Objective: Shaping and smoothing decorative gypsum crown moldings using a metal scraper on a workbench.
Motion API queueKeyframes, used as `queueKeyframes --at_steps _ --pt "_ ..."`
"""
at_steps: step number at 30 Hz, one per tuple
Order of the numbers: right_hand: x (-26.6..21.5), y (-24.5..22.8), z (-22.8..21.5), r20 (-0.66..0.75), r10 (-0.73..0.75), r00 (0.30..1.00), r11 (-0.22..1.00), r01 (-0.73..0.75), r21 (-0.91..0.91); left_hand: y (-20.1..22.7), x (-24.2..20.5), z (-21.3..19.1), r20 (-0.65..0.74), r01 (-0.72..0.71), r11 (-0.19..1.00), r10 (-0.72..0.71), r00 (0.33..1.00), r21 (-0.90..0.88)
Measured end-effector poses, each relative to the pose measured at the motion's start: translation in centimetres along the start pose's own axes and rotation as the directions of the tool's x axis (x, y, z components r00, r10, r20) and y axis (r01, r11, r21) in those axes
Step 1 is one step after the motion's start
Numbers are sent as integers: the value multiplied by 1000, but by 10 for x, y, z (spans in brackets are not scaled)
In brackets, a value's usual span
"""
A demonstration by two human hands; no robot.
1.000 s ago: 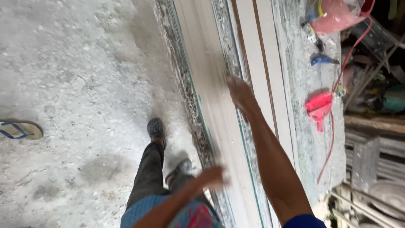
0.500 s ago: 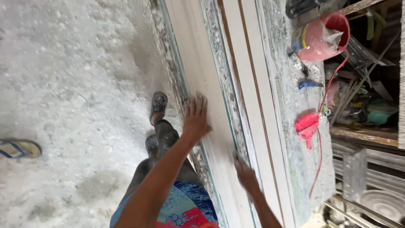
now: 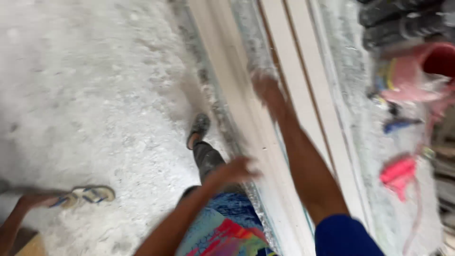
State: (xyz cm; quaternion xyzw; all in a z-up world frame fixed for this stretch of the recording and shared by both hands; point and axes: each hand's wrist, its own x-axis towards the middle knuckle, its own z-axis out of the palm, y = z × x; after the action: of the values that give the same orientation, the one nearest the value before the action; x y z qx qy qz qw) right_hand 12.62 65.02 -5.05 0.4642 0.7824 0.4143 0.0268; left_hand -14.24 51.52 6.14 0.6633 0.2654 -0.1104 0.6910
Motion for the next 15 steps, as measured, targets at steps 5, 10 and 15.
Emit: queueKeyframes --at_steps 5,10,15 --pt "-35 29 -261 995 24 -95 114 -989 -97 -48 63 -219 -768 339 848 117 629 407" --pt "-169 -4 -321 926 -118 -360 121 -930 -346 -61 81 -310 -664 305 831 101 741 466" --pt "13 24 -179 989 -137 -46 90 -995 -34 -70 88 -316 -613 277 803 135 778 528"
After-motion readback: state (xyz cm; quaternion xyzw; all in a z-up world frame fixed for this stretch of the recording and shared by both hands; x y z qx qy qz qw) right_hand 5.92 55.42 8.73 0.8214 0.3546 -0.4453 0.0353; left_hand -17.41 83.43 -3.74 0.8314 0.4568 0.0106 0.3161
